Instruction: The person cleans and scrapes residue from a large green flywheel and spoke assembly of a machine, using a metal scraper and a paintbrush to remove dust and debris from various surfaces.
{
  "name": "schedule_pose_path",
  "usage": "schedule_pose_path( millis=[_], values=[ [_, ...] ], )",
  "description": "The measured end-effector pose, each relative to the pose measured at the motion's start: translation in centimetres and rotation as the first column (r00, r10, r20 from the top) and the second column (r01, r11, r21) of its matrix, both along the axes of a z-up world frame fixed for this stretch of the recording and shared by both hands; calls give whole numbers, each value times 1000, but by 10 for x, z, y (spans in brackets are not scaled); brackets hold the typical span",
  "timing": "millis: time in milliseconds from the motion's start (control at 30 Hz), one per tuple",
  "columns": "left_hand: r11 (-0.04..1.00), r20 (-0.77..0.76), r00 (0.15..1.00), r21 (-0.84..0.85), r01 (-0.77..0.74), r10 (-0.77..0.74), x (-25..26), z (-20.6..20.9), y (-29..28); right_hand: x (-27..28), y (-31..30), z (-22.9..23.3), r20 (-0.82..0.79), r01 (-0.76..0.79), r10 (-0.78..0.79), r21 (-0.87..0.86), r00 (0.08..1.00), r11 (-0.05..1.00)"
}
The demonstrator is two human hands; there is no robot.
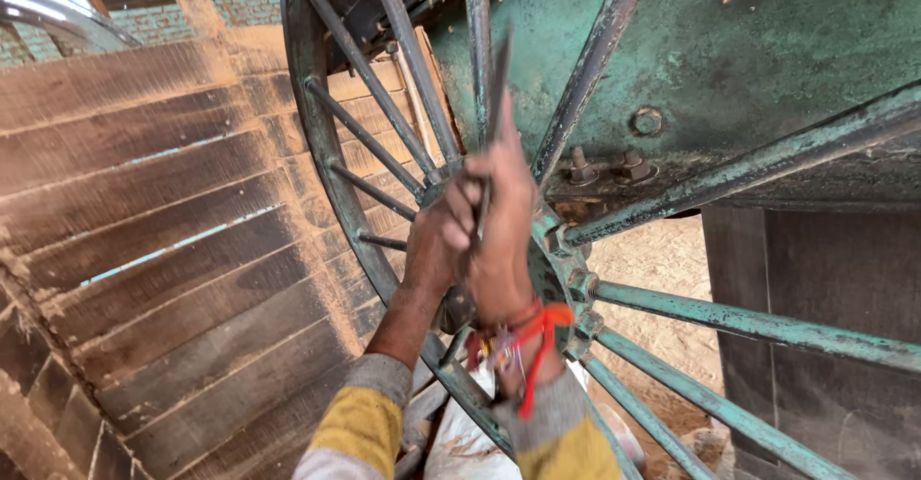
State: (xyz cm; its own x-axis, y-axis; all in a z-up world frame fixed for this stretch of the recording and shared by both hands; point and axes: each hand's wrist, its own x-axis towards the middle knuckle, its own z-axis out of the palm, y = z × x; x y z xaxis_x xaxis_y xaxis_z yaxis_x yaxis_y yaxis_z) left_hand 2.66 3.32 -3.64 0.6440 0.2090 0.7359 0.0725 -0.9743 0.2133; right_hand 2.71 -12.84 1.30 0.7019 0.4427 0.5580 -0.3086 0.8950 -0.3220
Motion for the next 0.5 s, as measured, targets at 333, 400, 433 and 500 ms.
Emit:
schedule_pose_path(
  millis=[333,400,433,500],
  values=[
    [999,152,987,6,53,-53,-19,17,-43,0,-23,-101,202,239,-186,-283,962,929],
    [999,128,991,-38,32,-27,-21,16,-46,-4,-32,-108,319,338,-231,-339,919,878],
    [997,108,994,-74,10,-2,-21,16,-44,-5,-33,-106,415,470,-299,-412,859,780],
    [999,116,993,-46,24,-18,-17,16,-40,-5,-30,-101,512,596,-348,-471,785,651]
  ],
)
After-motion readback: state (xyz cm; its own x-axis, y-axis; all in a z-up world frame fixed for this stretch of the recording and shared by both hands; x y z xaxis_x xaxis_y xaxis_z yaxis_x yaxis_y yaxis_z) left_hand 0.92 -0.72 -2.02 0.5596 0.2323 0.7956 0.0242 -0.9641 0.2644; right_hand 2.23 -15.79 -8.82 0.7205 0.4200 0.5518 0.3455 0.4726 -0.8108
